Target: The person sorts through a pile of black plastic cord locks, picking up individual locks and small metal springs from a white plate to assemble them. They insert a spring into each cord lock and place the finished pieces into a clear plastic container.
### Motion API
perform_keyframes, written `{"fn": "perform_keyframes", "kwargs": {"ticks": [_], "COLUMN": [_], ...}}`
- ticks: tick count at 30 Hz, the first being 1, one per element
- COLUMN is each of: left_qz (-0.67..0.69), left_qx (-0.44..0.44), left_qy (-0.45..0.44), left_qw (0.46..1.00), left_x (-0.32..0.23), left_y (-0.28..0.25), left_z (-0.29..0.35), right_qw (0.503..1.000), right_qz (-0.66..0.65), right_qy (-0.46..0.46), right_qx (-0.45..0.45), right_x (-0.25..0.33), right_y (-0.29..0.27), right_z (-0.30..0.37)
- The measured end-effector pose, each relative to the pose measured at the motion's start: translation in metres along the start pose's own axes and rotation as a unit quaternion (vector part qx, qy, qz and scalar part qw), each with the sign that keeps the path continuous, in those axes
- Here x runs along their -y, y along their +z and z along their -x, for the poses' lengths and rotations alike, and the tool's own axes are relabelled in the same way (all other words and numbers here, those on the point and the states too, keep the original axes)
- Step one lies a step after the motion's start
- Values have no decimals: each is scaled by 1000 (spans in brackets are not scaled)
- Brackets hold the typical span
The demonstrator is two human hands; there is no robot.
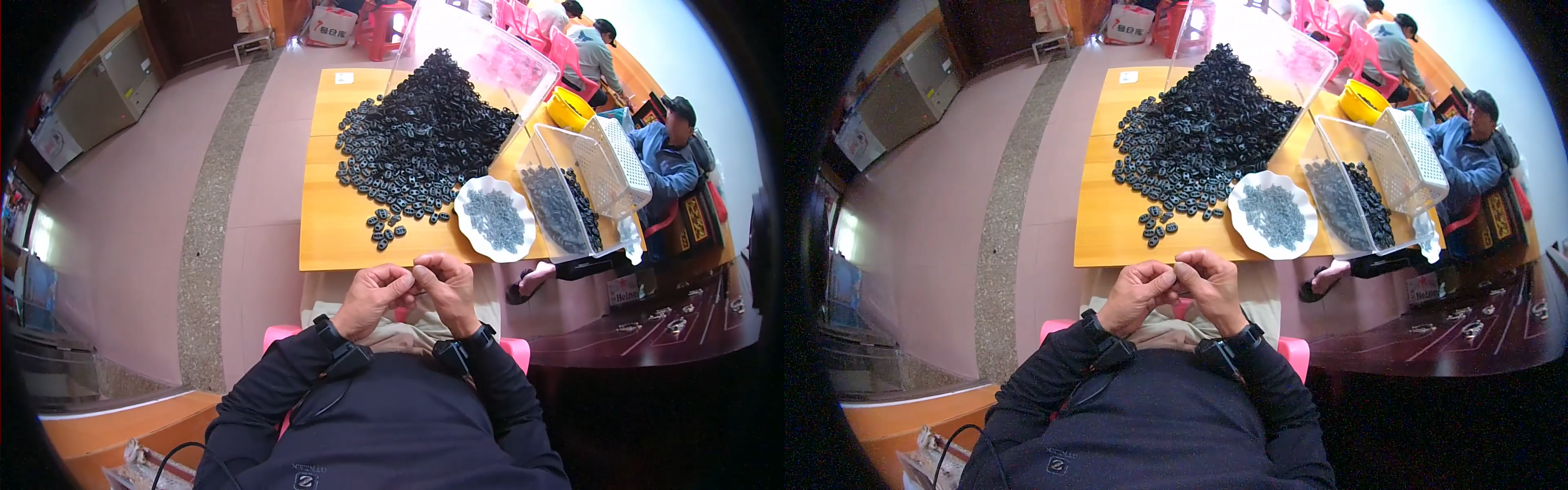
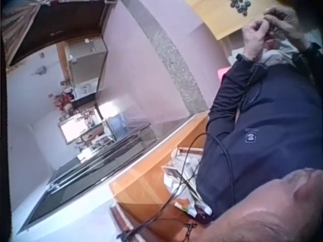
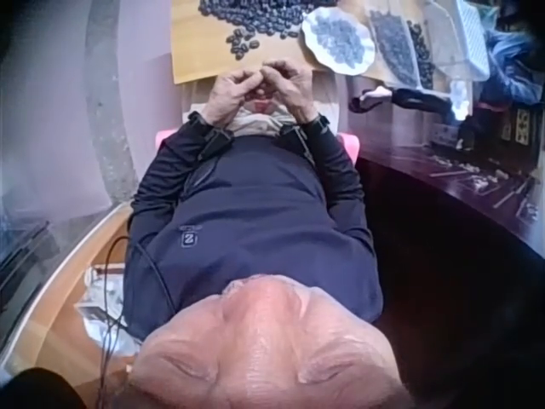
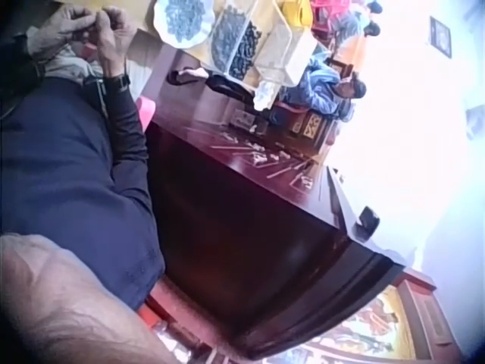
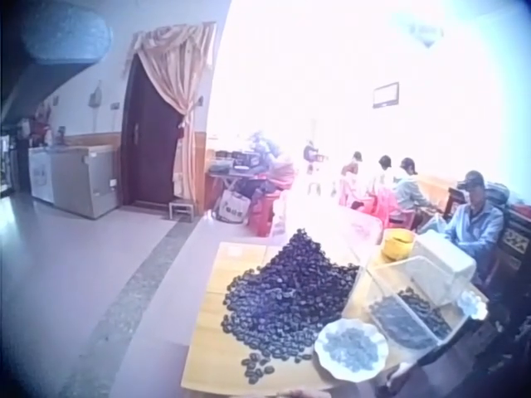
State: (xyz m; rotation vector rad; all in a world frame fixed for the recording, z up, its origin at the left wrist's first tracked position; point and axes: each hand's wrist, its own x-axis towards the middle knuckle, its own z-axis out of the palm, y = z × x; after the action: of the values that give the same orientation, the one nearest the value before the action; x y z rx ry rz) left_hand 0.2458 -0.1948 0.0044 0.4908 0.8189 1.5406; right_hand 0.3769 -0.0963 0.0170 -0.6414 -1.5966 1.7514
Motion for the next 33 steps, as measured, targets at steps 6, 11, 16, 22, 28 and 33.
{"fn": "perform_keyframes", "kwargs": {"ticks": [6,11,16,22,28,33], "left_qz": [17,26,20,14,5,6], "left_qx": [4,-11,-14,-39,-57,-78], "left_qy": [-19,-14,-9,4,9,-7], "left_qw": [1000,999,1000,999,998,997], "left_x": [-1,0,-1,1,-1,-2], "left_y": [1,0,2,1,1,4], "left_z": [1,0,-2,-1,-2,0], "right_qw": [999,997,995,998,998,998], "right_qz": [-40,-21,-57,-45,-41,-36], "right_qy": [-3,-34,24,27,33,33], "right_qx": [19,69,75,47,44,42], "right_x": [2,0,3,-5,-5,-6], "right_y": [-1,-6,-11,-17,-16,-15], "right_z": [1,0,0,3,4,6]}}
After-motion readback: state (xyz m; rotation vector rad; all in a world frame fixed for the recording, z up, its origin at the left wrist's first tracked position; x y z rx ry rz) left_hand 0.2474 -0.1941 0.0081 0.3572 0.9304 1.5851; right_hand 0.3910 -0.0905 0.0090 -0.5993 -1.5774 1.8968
